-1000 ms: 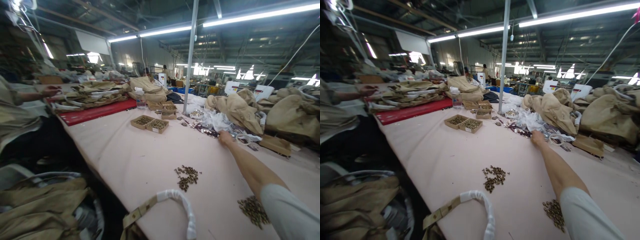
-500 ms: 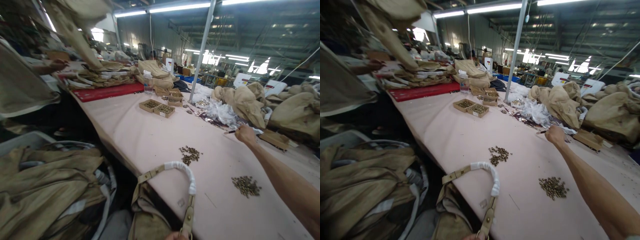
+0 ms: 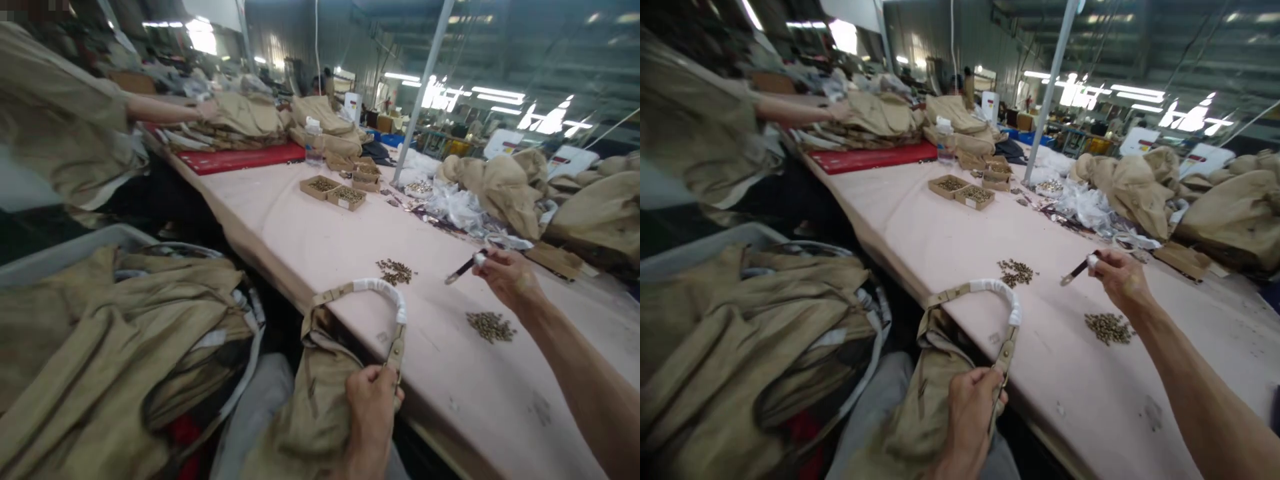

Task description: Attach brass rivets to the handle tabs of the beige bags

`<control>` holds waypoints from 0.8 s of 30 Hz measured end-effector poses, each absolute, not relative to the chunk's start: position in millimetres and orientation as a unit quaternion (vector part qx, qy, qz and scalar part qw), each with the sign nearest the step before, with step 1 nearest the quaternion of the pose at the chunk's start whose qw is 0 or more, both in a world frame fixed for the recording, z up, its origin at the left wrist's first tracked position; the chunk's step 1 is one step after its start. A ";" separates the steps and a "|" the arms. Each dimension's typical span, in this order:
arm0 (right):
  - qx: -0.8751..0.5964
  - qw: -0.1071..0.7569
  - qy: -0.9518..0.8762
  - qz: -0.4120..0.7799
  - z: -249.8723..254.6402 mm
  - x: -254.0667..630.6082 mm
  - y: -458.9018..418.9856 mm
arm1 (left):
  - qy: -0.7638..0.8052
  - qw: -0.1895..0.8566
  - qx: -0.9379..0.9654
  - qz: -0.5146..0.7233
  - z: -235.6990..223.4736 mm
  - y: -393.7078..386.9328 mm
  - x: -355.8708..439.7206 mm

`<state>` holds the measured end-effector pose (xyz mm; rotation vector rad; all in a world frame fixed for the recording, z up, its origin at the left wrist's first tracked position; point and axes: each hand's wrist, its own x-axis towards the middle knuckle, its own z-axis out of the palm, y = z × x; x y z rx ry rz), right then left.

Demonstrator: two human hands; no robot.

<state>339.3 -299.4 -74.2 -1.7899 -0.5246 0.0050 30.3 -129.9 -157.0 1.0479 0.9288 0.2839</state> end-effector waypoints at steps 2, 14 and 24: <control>-0.766 0.581 -0.274 0.030 -63.8 301.5 -293.7 | 0.431 0.751 0.486 0.121 -157.3 -133.7 28.6; -0.763 0.281 -0.464 0.352 -105.0 178.8 -234.8 | 0.449 0.695 0.545 0.133 -167.3 -144.3 18.9; -0.793 0.354 -0.355 0.345 -134.7 173.2 -231.9 | 0.482 0.664 0.557 0.125 -173.4 -147.4 25.1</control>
